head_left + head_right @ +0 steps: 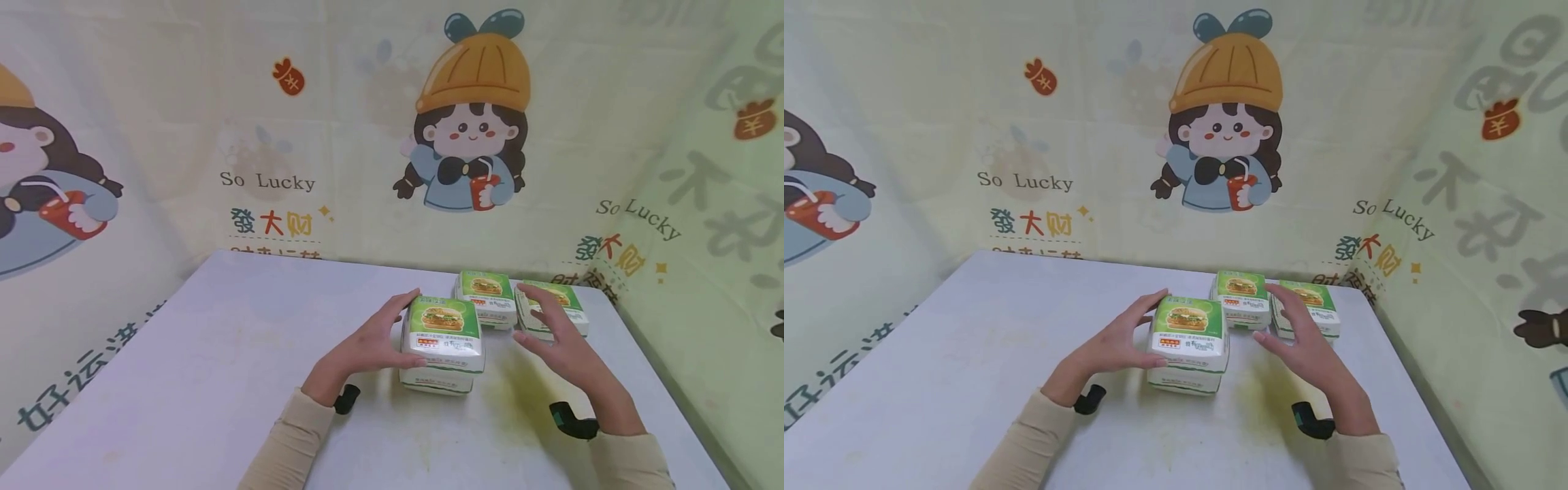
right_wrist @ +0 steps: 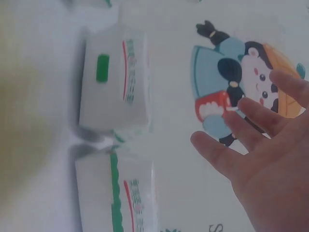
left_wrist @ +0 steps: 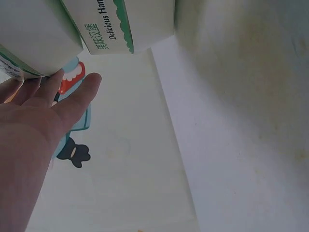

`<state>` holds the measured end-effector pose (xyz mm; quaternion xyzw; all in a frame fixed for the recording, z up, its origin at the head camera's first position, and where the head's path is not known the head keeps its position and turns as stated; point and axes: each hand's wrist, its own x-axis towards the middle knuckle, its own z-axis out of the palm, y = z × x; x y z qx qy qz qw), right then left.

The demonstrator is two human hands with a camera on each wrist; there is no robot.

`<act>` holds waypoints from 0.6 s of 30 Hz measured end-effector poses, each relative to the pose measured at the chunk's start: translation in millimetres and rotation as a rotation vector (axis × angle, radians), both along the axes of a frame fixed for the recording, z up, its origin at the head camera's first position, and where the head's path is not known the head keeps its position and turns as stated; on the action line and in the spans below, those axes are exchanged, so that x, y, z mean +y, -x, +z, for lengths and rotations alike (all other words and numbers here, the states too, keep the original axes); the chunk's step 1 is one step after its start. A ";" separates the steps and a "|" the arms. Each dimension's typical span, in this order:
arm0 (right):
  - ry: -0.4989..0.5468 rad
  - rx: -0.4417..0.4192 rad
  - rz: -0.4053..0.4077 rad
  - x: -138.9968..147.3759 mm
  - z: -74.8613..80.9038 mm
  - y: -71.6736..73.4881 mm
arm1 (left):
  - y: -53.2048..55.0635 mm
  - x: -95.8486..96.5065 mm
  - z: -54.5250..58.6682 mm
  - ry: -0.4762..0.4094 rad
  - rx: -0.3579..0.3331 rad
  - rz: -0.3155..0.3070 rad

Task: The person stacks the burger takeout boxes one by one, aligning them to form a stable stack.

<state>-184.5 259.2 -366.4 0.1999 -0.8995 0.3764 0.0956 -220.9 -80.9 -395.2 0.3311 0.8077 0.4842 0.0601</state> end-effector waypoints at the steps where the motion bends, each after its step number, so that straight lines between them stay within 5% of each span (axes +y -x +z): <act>1: 0.001 0.002 -0.003 2.8 0.9 0.7 | 0.1 -0.3 0.1 0.004 0.006 0.004; 18: -0.054 0.081 -0.079 45.0 -0.9 10.6 | 1.4 -1.5 0.7 0.052 0.007 0.029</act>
